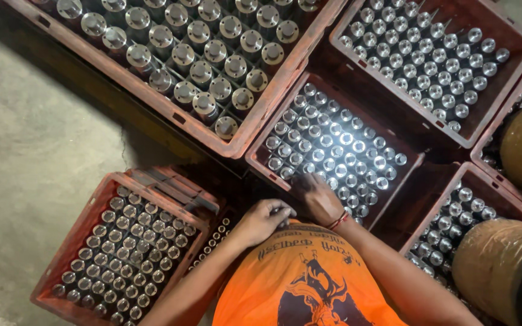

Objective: The person repeatedly picks small metal caps from a crate and places them into a grid of slots in another crate. They occasionally use a small brush to sweep the caps. The person continues this repetitive sorting and arranging process throughout the clip.

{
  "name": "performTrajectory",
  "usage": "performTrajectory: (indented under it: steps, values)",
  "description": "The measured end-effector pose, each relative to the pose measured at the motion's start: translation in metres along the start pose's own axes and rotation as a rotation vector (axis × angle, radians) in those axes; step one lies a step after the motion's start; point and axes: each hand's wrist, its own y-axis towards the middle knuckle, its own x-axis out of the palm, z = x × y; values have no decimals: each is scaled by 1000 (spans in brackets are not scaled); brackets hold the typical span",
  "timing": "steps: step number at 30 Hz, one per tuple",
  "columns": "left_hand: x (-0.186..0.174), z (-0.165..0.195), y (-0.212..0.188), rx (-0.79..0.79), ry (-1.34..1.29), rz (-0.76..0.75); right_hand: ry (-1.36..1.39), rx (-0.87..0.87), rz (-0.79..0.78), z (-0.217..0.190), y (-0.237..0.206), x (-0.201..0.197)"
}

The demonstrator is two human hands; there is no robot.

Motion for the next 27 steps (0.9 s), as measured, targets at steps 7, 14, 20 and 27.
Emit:
performTrajectory:
  steps: [7, 14, 20, 27]
  values:
    - [1, -43, 23, 71, -126, 11, 622, 221, 4, -4, -4, -26]
    - [4, -56, 28, 78, -128, 35, 1013, 261, -50, -18, -17, -25]
    - [6, -21, 18, 13, -151, -96, 1040, 530, 117, 4, -32, -17]
    - [2, 8, 7, 175, 91, -184, 859, 1110, 66, 30, -26, -34]
